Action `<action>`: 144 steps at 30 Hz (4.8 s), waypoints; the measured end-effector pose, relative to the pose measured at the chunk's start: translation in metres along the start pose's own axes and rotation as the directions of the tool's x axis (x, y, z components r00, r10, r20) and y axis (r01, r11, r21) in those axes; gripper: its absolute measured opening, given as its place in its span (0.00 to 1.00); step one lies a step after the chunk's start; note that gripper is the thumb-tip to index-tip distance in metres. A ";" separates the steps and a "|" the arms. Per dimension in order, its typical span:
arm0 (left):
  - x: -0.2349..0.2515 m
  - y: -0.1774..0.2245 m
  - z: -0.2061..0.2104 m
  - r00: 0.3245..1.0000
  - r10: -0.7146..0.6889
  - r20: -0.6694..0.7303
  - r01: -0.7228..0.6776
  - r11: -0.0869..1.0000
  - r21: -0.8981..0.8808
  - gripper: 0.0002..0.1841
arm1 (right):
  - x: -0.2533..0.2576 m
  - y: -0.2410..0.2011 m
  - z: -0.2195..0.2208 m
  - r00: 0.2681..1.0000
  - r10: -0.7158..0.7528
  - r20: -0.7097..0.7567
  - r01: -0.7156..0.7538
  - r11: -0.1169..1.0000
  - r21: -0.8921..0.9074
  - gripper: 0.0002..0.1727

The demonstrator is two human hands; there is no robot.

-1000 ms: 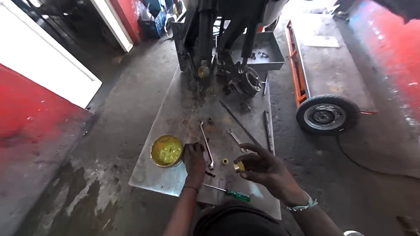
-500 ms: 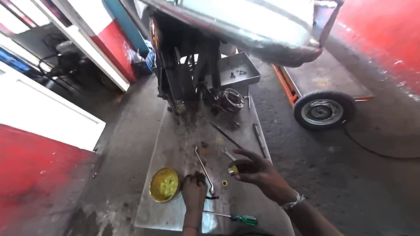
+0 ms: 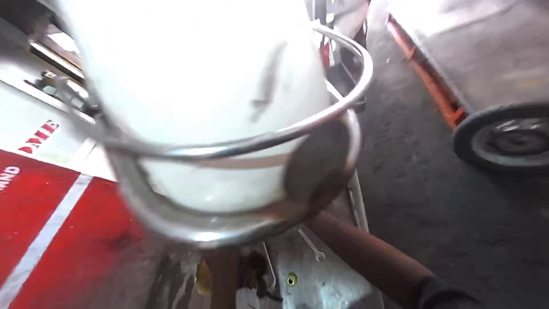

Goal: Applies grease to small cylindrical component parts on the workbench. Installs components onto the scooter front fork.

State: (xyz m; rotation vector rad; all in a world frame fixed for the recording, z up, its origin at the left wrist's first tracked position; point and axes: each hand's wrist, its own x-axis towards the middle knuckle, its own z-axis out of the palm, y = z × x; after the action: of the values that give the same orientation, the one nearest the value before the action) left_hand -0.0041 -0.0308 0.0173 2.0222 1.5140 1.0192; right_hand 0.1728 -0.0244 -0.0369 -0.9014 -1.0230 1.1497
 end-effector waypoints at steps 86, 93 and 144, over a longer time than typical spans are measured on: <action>0.051 0.035 0.011 0.991 -0.073 -0.108 0.060 0.991 -0.121 0.26 | 0.023 -0.009 0.042 1.000 0.011 -0.003 -0.010 0.979 0.202 0.23; 0.045 0.032 0.032 0.992 -0.010 -0.130 0.034 0.982 0.185 0.32 | 0.019 0.001 0.050 0.980 -0.018 -0.200 0.048 0.989 0.142 0.23; 0.068 0.020 0.062 0.889 0.169 -0.425 0.078 0.859 0.506 0.19 | -0.017 0.009 0.016 0.962 0.186 -0.198 -0.143 0.966 0.215 0.22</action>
State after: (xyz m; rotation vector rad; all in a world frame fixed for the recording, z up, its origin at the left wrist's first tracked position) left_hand 0.0656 0.0330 0.0123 2.2768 2.1897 1.2866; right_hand 0.1536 -0.0391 -0.0437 -0.9411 -0.6521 1.2386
